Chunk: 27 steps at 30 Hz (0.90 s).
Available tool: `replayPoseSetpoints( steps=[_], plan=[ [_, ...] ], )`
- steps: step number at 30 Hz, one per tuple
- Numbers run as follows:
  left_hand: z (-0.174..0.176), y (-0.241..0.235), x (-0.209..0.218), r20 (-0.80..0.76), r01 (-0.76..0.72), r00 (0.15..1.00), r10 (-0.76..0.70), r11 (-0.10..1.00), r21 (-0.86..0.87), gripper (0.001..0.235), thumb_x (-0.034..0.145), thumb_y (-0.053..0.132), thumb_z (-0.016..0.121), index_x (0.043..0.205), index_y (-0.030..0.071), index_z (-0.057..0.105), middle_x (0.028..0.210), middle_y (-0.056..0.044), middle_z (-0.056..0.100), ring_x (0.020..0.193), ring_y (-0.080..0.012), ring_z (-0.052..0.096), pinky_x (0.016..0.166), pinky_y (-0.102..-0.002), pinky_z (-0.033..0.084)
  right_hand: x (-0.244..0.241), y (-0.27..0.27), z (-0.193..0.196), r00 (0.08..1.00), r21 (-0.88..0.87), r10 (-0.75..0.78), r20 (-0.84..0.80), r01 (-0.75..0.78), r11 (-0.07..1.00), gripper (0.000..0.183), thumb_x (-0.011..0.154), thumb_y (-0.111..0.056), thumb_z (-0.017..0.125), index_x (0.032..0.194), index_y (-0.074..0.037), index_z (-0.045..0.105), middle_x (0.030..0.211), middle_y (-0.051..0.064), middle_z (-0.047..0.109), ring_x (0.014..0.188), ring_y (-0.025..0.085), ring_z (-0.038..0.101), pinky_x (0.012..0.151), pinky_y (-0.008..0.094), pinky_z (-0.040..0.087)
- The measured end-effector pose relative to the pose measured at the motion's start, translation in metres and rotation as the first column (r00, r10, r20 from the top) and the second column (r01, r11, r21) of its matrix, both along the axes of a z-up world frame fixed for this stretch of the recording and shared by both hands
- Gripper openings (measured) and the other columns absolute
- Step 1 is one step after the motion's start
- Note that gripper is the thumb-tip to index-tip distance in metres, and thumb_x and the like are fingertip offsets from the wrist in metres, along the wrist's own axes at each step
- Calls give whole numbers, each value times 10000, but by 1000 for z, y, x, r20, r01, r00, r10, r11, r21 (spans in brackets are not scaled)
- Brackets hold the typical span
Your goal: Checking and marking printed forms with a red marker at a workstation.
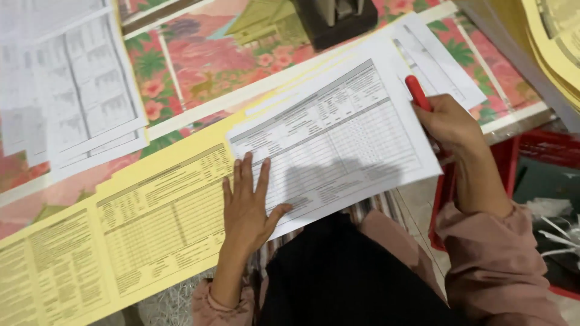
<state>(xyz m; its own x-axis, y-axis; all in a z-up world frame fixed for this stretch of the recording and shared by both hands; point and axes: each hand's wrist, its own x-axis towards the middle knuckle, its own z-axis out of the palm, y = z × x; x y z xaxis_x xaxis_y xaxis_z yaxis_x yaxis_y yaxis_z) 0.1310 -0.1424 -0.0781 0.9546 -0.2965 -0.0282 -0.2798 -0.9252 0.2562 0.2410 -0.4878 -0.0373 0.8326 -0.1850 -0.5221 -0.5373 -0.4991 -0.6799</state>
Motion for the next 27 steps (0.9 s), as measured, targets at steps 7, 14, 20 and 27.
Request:
replayPoseSetpoints(
  steps=[7, 14, 20, 27],
  plan=[
    [0, -4, 0, -8, -34, 999, 34, 999, 26, 860, 847, 676, 341, 1490, 188, 43, 1545, -135, -64, 1413, -360, -69, 1094, -564, 12, 2, -1, 9, 993, -14, 64, 97, -63, 998, 338, 868, -299, 727, 650, -70, 610, 537, 53, 550, 404, 110, 335, 412, 243, 256],
    [8, -9, 1, -55, -59, 997, 62, 997, 52, 858, 854, 669, 352, 1487, 195, 17, 1544, -109, -83, 1408, -331, -106, 1096, -539, -27, 2, -1, -9, 978, -73, 85, 190, -72, 995, 186, 808, -207, 749, 719, -70, 659, 580, 49, 570, 493, 146, 486, 475, 274, 390],
    [30, -25, -14, -459, -38, 869, 184, 950, 309, 1005, 804, 770, 301, 1451, 186, -199, 1487, -132, -305, 1356, -312, -272, 1104, -478, -114, 7, -8, -29, 943, -272, 240, 230, -174, 946, 225, 799, -319, 719, 768, -101, 675, 597, 42, 545, 555, 157, 460, 537, 313, 338],
    [-37, -17, -32, 108, 1, 994, -12, 994, 105, 1049, 775, 777, 375, 1472, 52, 77, 1530, -194, 42, 1411, -360, 35, 1128, -466, 102, -14, 37, -49, 594, -651, 570, 568, -99, 752, 240, 1042, -316, 602, 1197, -143, 660, 872, 116, 596, 739, 284, 549, 629, 406, 437]
  ],
)
